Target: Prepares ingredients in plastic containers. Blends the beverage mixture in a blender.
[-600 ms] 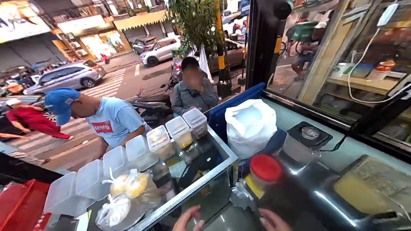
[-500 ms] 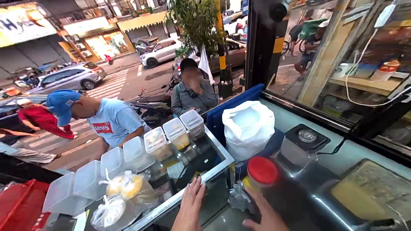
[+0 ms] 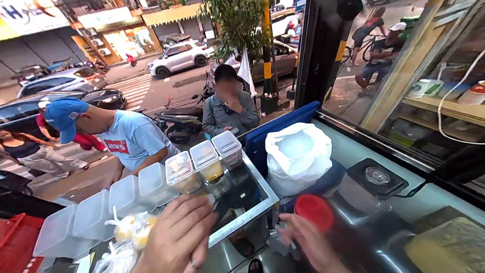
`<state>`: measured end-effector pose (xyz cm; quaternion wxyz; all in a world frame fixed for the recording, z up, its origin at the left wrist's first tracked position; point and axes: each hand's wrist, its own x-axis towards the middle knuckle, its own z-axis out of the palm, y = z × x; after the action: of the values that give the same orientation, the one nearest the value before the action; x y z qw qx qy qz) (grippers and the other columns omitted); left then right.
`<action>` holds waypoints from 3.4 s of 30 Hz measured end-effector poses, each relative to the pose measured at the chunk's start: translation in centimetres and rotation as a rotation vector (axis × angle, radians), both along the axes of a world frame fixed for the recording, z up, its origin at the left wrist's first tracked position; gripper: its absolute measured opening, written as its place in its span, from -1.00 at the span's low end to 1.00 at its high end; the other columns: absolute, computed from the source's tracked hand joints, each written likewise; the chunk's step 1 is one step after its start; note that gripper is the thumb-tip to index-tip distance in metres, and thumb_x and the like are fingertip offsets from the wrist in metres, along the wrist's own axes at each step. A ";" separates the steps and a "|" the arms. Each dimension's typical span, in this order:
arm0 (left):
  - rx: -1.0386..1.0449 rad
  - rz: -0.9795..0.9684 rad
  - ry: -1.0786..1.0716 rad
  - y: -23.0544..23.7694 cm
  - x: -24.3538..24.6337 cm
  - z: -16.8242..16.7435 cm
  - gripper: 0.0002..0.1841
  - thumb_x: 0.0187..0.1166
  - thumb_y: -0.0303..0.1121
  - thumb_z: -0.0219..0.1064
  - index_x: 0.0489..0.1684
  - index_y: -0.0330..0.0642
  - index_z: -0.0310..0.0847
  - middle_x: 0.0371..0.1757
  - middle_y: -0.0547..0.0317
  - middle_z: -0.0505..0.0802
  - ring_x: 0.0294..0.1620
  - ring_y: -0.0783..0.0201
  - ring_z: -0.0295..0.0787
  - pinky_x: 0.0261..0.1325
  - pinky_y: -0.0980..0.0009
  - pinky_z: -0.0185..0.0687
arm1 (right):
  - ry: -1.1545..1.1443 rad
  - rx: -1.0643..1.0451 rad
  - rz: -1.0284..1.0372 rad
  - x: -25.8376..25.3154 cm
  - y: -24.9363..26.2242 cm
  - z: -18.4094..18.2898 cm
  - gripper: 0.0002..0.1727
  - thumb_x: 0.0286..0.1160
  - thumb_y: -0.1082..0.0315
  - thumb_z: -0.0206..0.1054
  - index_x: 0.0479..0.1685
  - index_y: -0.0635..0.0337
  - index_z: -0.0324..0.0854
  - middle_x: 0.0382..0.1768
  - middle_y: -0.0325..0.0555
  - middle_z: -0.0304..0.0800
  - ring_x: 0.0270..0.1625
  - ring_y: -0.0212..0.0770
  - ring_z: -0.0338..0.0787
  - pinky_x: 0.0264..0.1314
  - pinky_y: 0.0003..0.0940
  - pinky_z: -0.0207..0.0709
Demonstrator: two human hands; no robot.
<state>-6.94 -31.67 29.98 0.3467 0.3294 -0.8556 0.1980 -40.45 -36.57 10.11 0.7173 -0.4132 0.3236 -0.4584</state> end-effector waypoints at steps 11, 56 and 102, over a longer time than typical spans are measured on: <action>0.182 0.039 0.232 -2.8 7.3 -10.0 -0.45 0.78 0.08 -0.19 -0.65 0.03 0.38 -0.70 0.26 0.50 -0.56 0.26 0.49 -0.36 0.37 0.44 | 0.977 -0.423 -0.108 8.1 -11.0 -7.6 -0.53 0.76 -0.07 0.12 -0.03 0.03 0.85 -0.35 -0.16 0.86 -0.28 -0.22 0.82 -0.07 -0.05 0.72; 0.968 0.353 0.917 -7.1 5.6 -26.1 0.61 -0.30 -0.08 0.92 0.90 -0.35 -0.32 0.88 -0.31 0.01 0.87 -0.07 0.03 0.85 0.06 0.14 | 1.121 -1.400 0.721 22.8 -16.9 5.3 0.23 -0.21 -0.72 0.44 0.73 -0.42 0.37 0.82 0.27 0.11 0.87 0.36 0.01 0.78 0.52 -0.15; 0.602 -0.093 0.417 -9.4 -8.3 -18.7 0.16 -0.03 0.26 0.70 0.69 -0.03 0.20 0.59 -0.17 0.54 0.72 -0.11 0.32 0.77 -0.11 0.15 | 1.562 -0.292 0.508 4.9 -7.8 11.2 -0.77 0.61 0.50 0.25 0.12 0.44 0.66 0.05 0.35 0.76 0.11 0.34 0.79 0.00 0.30 0.66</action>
<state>-15.22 -41.07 11.28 0.4099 0.4105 -0.8006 -0.1498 -35.52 -44.42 21.34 0.3073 -0.7615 0.5621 0.0982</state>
